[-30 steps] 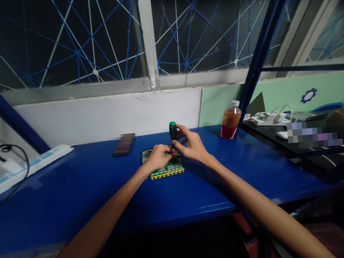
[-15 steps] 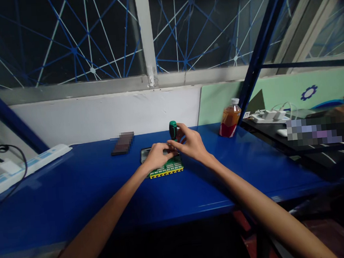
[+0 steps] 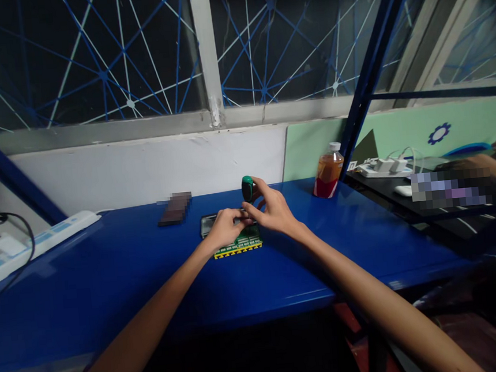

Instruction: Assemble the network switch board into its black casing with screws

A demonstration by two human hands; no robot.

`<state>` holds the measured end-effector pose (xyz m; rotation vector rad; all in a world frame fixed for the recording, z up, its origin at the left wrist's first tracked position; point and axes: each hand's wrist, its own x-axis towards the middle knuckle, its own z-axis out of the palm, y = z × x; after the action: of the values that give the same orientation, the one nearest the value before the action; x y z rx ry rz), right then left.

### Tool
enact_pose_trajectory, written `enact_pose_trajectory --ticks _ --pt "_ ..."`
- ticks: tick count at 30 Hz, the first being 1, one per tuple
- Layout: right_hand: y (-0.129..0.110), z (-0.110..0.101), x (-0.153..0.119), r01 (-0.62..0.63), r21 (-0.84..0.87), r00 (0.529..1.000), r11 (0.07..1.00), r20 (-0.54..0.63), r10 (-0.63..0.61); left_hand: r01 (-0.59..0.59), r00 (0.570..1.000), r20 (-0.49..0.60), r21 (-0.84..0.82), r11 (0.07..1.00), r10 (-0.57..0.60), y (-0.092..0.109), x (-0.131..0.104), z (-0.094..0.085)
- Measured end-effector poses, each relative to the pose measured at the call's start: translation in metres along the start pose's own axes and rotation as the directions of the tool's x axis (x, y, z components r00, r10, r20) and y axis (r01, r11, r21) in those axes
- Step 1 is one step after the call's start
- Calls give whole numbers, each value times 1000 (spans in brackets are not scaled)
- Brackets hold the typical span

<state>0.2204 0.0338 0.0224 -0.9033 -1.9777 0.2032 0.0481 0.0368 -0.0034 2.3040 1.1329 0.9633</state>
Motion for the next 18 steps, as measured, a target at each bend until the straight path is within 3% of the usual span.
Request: enact_pose_trajectory --ticks 9,18 --pt "1 2 0 -15 -11 1000 1000 -23 15 -23 1000 -19 60 998 24 3 -1 0" --pt "-2 1 0 -22 -58 999 998 -28 21 31 997 -67 81 996 -25 2 -2 1"
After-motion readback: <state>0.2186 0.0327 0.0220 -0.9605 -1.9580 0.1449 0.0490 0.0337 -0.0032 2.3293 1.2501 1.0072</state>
